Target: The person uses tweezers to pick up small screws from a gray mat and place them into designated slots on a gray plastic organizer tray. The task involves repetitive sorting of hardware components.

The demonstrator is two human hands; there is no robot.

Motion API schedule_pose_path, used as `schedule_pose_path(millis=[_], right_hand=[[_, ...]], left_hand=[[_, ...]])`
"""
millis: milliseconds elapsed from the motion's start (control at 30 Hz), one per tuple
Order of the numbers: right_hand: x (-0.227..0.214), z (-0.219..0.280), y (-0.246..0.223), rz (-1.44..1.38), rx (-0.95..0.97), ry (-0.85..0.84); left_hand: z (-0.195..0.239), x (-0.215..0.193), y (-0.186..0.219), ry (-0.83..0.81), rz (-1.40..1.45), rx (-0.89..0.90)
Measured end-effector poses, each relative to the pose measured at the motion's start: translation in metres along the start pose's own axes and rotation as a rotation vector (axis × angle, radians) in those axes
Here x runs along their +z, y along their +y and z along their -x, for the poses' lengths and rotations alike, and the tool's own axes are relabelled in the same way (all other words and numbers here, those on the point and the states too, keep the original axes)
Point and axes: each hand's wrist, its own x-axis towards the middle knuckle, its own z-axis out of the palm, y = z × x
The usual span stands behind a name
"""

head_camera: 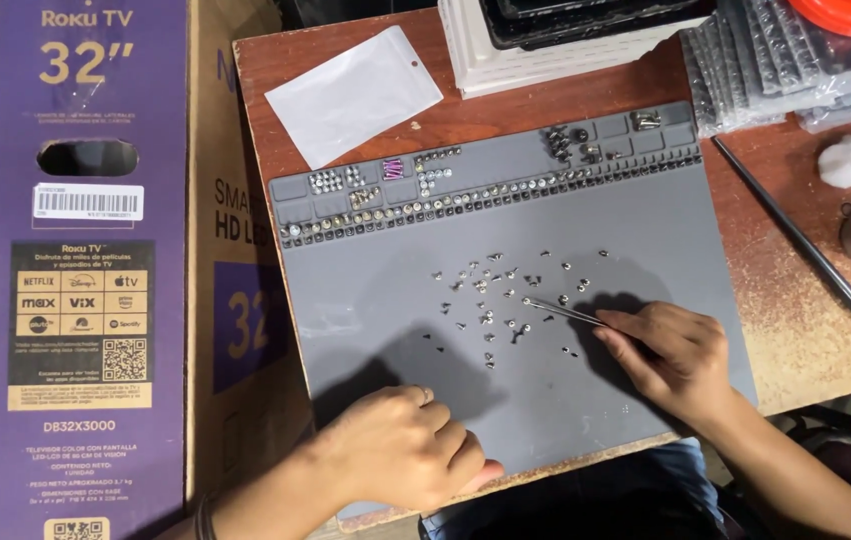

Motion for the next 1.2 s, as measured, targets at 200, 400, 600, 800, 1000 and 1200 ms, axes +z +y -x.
schedule_pose_path(millis=[200, 400, 600, 800, 1000, 1200], right_hand=[[0.001, 0.0, 0.001, -0.01, 0.002, 0.002], [0.0, 0.0, 0.001, -0.014, -0.006, -0.004], [0.0, -0.002, 0.002, -0.039, -0.048, -0.009], [-0.004, -0.003, 0.001, -0.039, -0.048, 0.009], [-0.022, 0.001, 0.029, 0.106, 0.143, 0.115], [-0.04, -0.018, 0.079, 0.159, 0.284, 0.253]], left_hand=[[0.001, 0.002, -0.001, -0.009, -0.002, 0.004], [0.001, 0.002, 0.0, -0.01, -0.017, 0.002], [0.002, 0.002, 0.0, -0.032, -0.028, 0.016], [0.0, 0.0, 0.001, -0.057, -0.022, 0.012], [-0.007, -0.012, 0.0, -0.143, 0.006, -0.026], [-0.007, -0.014, -0.007, -0.14, -0.126, -0.028]])
